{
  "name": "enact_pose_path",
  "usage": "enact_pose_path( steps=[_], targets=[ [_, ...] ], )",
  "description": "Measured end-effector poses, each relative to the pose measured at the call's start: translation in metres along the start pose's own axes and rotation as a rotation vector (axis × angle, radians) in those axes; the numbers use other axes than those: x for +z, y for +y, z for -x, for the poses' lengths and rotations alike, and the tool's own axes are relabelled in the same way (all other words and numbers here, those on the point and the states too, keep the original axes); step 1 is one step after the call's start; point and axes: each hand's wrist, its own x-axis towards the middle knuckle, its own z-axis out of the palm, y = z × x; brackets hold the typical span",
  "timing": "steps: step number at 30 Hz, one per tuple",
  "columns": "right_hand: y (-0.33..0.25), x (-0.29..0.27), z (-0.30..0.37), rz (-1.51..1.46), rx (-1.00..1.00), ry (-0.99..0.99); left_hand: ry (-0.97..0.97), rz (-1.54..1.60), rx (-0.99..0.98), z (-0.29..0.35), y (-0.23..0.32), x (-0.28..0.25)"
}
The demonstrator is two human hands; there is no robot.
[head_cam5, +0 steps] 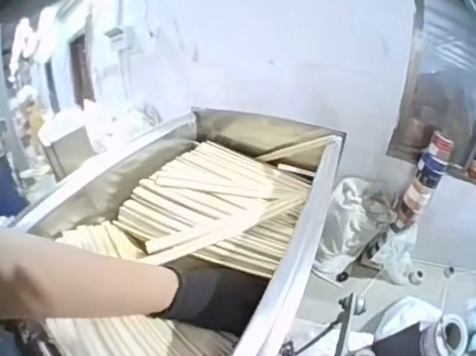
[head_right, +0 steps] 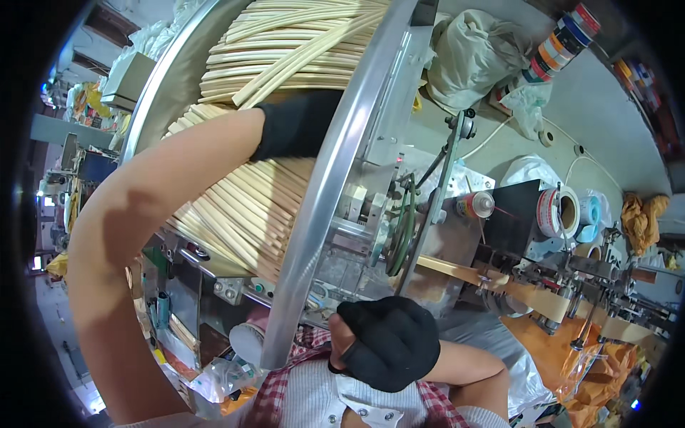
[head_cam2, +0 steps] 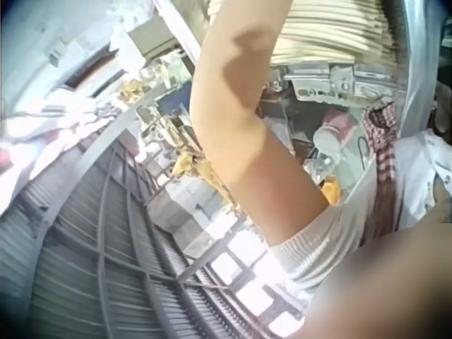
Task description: Gathering wooden sticks from a production machine and packing them into plastic bags.
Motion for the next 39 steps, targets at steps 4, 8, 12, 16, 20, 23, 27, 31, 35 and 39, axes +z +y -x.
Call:
enact_pose_path(
  steps=[4, 8, 12, 16, 20, 23, 27, 31, 35, 39],
  targets=[
    [-0.002, 0.002, 0.003, -0.013, 0.017, 0.039, 0.075, 0.101, -0.124, 0.006, -0.002, 0.009],
    [0.000, 0.006, 0.005, -0.003, 0.019, 0.045, 0.163, 0.056, 0.026, -0.004, -0.024, 0.021],
    [0.000, 0.004, 0.005, -0.014, 0.003, 0.064, 0.332, 0.063, 0.136, 0.008, -0.025, 0.018],
    [0.000, 0.006, 0.009, 0.047, 0.001, 0.084, 0.402, 0.207, 0.120, 0.019, -0.016, 0.001],
    [-0.002, 0.004, 0.004, 0.013, -0.027, 0.052, 0.612, 0.532, 0.133, 0.033, -0.019, -0.029],
    [0.000, -0.001, 0.002, 0.029, -0.035, 0.007, 0.592, 0.569, 0.214, 0.056, 0.017, -0.086],
    [0.007, 0.005, 0.009, 0.106, 0.046, 0.022, 0.545, 0.329, 0.152, 0.139, 0.023, -0.082],
    [-0.008, 0.003, 0.006, 0.003, -0.028, -0.048, 0.555, -0.013, -0.159, 0.182, -0.022, -0.189],
    [0.005, -0.009, 0.008, 0.090, 0.000, -0.046, 0.424, -0.355, -0.122, 0.054, 0.022, -0.117],
    [-0.005, -0.001, 0.006, -0.017, -0.007, -0.078, 0.539, -0.607, -0.368, 0.045, -0.037, -0.062]
  ],
)
